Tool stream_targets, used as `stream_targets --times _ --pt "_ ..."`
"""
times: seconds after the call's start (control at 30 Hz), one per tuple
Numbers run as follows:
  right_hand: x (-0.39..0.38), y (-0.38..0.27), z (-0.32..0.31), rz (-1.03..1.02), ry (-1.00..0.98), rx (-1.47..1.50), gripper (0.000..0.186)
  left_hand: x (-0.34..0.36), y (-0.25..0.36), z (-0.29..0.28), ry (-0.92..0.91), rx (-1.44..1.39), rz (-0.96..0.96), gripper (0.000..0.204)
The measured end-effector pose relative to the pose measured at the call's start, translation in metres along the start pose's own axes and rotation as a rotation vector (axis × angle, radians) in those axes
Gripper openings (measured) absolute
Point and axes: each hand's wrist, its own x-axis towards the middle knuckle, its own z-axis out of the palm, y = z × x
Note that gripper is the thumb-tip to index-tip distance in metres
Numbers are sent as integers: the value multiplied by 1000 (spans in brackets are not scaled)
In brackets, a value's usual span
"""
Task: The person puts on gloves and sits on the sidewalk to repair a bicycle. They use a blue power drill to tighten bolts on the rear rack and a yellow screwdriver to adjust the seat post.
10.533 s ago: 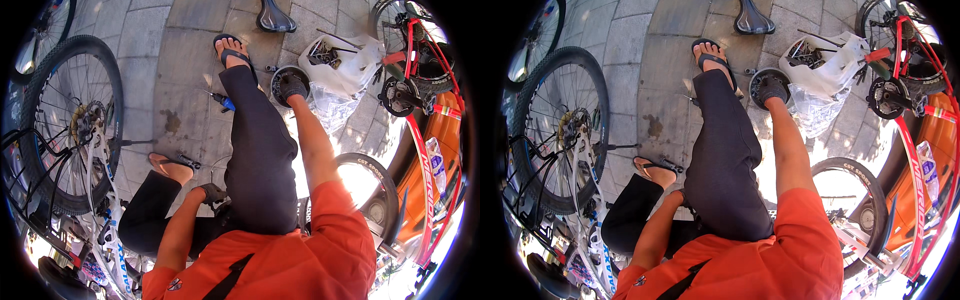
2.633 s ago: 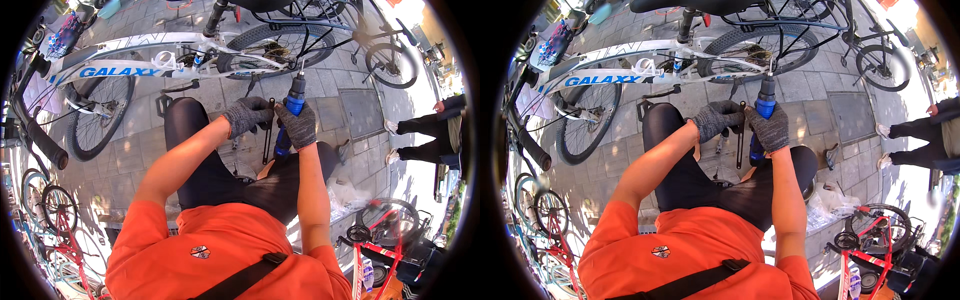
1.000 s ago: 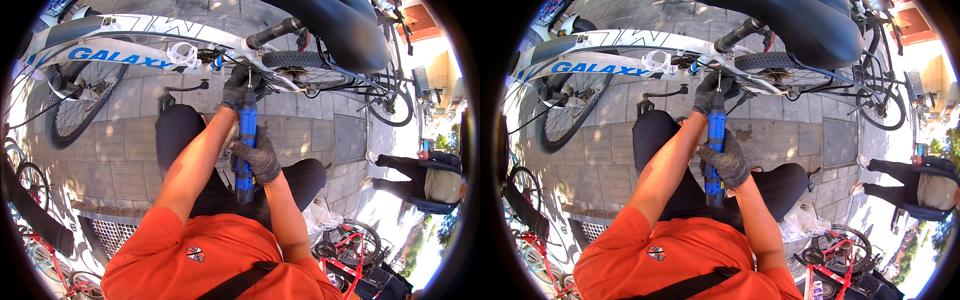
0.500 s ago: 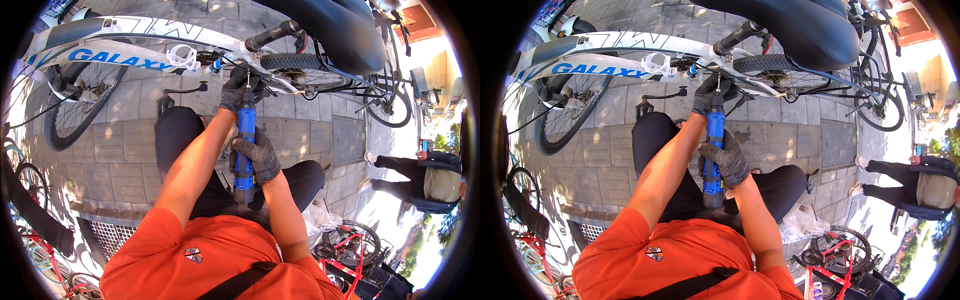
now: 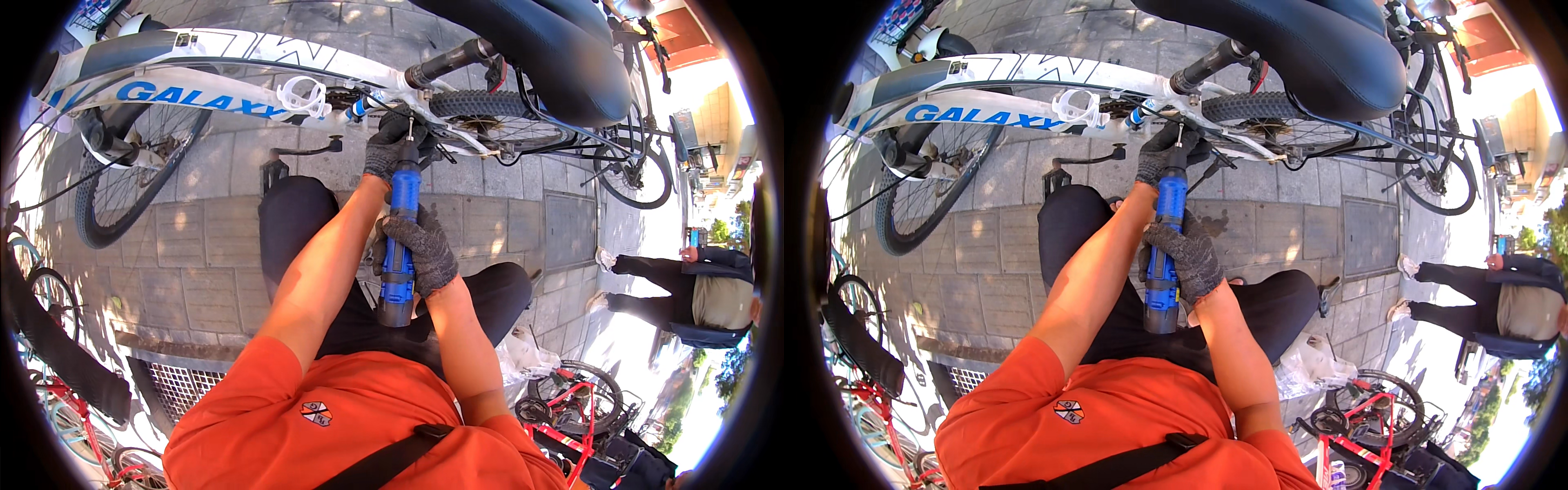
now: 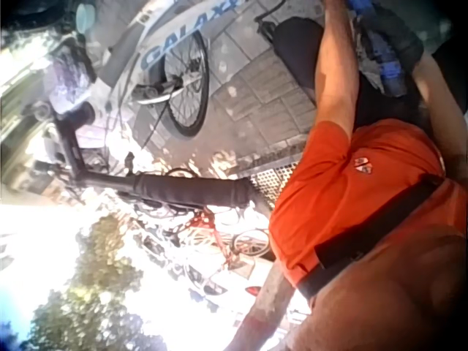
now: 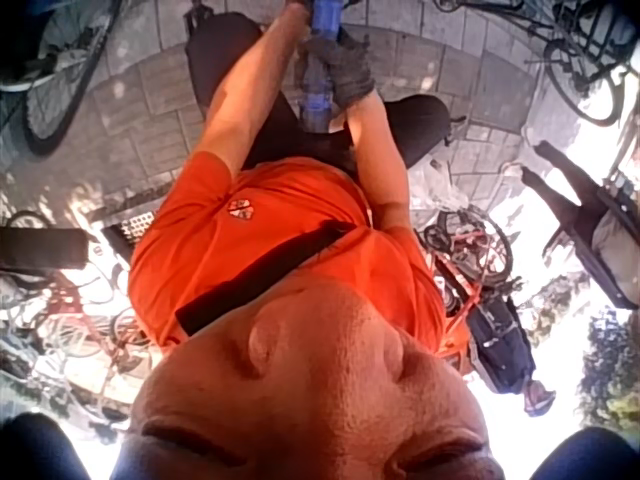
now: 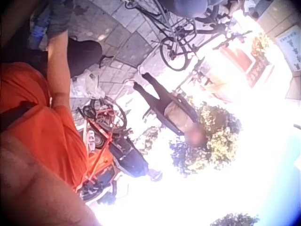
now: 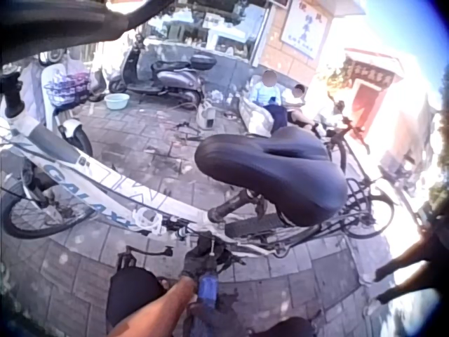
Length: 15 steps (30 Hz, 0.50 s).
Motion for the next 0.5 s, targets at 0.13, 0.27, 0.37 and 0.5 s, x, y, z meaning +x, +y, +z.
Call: stream_targets --times 0.13,0.27,0.37,0.5 --pt "1 -2 -1 3 10 -61 58 3 -4 1 3 28 29 25" --pt "6 -5 5 -13 17 -133 59 31 -20 -26 -5 296 260 22" --pt "7 -8 6 -3 51 -130 49 36 -25 -29 -20 344 320 22" --pt "6 -11 8 -4 54 -120 44 30 -20 -22 5 310 259 23"
